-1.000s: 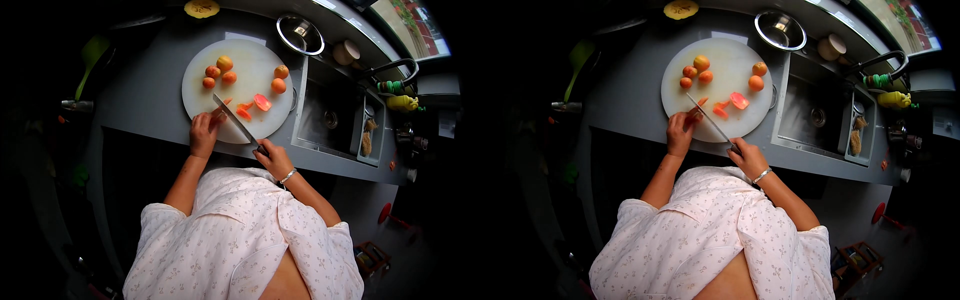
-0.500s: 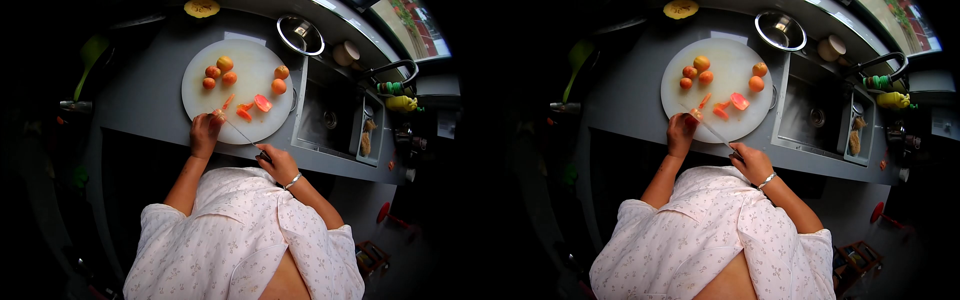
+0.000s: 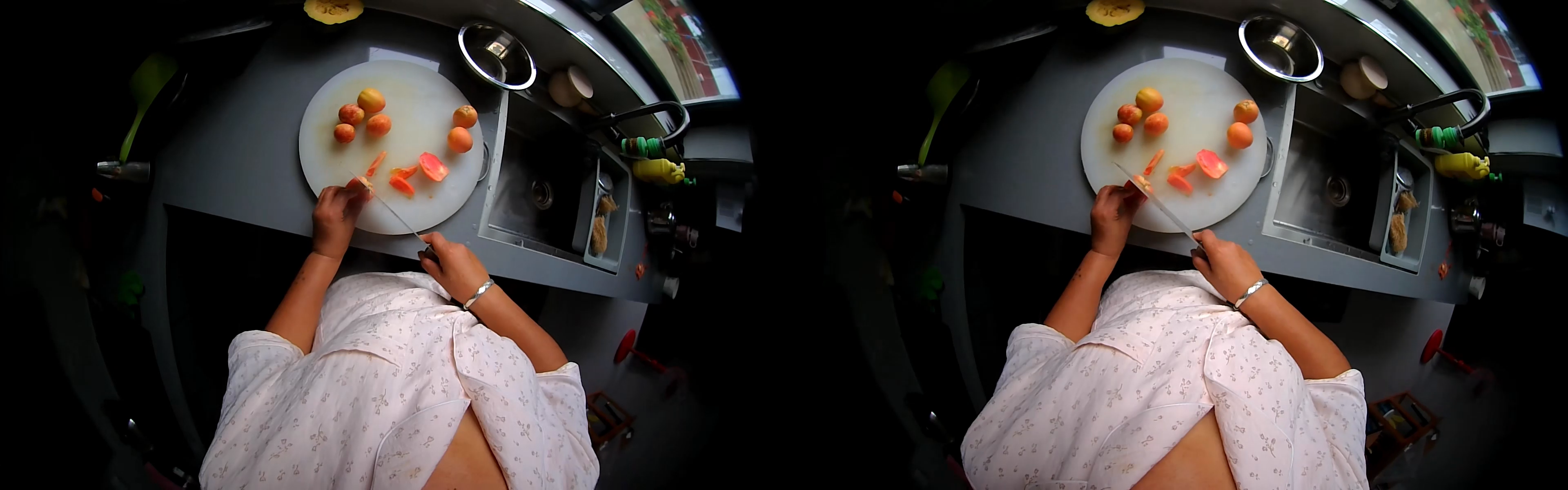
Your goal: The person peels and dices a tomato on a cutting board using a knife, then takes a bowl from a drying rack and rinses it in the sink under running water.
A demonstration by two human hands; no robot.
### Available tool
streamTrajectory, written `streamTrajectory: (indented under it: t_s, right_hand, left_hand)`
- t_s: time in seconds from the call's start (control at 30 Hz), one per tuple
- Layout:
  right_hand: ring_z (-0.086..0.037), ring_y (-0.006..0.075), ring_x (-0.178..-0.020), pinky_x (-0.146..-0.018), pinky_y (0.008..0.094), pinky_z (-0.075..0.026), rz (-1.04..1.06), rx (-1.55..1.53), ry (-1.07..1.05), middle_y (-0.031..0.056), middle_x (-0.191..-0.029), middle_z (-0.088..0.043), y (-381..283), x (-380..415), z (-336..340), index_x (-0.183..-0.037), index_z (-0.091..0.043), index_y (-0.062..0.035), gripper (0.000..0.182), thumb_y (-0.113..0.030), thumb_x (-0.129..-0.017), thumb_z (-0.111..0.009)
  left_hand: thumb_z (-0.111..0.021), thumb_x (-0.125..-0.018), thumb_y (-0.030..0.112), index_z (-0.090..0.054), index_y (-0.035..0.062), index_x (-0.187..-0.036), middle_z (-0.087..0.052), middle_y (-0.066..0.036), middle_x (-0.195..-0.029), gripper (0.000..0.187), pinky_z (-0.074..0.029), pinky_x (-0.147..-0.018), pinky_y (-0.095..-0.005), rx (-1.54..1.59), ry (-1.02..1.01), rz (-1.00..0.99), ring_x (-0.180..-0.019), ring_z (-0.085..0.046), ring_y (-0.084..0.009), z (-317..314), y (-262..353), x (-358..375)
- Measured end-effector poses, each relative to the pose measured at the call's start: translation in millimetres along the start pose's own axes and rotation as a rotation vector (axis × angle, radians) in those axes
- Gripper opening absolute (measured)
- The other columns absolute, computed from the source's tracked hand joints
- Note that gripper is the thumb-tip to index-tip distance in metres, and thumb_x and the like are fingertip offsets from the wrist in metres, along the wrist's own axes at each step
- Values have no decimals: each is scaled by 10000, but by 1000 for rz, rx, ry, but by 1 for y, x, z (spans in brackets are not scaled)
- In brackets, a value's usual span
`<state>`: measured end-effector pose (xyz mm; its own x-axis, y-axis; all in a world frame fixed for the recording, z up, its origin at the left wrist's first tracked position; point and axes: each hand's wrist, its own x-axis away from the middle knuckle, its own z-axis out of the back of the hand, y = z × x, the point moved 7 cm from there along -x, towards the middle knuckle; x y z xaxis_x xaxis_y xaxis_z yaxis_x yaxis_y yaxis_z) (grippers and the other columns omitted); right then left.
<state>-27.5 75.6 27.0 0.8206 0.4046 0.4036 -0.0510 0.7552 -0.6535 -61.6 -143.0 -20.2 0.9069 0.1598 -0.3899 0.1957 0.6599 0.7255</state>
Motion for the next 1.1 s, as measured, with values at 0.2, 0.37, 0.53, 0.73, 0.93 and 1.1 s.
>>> streamTrajectory:
  t_s: [0.2,0.37,0.53,0.73,0.93,1.1]
  right_hand:
    - [-648,416,-784,-695,492,-511,-48,102,-41,223,-802,-668,-8,-21,-11,-1133,-534,-52,264,-172,-909,-604]
    - [-650,406,-794,-696,471,-515,62,-53,70,211,-832,-678,10,-36,-18,-1146,-542,-55,287,-138,-889,-639]
    - [-644,403,-796,-690,456,-508,27,-97,91,197,-827,-677,15,-28,-4,-1162,-561,-72,298,-156,-889,-649]
    - [-651,392,-776,-677,447,-512,-4,-45,45,191,-828,-680,0,-6,6,-1155,-577,-84,289,-186,-894,-649]
    - [-657,383,-771,-681,456,-516,-12,-26,46,189,-828,-683,1,-2,-4,-1160,-583,-90,286,-202,-904,-642]
    - [-651,408,-785,-694,478,-514,-8,-6,31,211,-825,-675,-4,-4,-9,-1152,-565,-71,275,-185,-908,-616]
  left_hand:
    - [-768,-765,72,-694,88,-954,-637,-93,-894,204,-529,-735,-394,8,-46,27,-839,-630,-300,-4,-10,6]
    - [-754,-767,50,-683,79,-975,-647,-102,-959,222,-532,-761,-394,30,-48,58,-888,-638,-310,-1,-8,7]
    - [-748,-781,62,-660,59,-1030,-636,-128,-1011,264,-535,-792,-399,-14,-54,33,-933,-626,-334,2,-1,6]
    - [-732,-799,82,-632,44,-1022,-638,-149,-1020,248,-524,-843,-420,10,-55,38,-964,-608,-350,-2,-11,13]
    - [-746,-779,31,-644,31,-954,-647,-137,-967,203,-534,-779,-395,-17,-40,-12,-898,-634,-326,0,-8,11]
    - [-725,-784,17,-640,42,-933,-628,-125,-919,173,-525,-760,-403,11,-50,-5,-866,-619,-325,-2,-10,11]
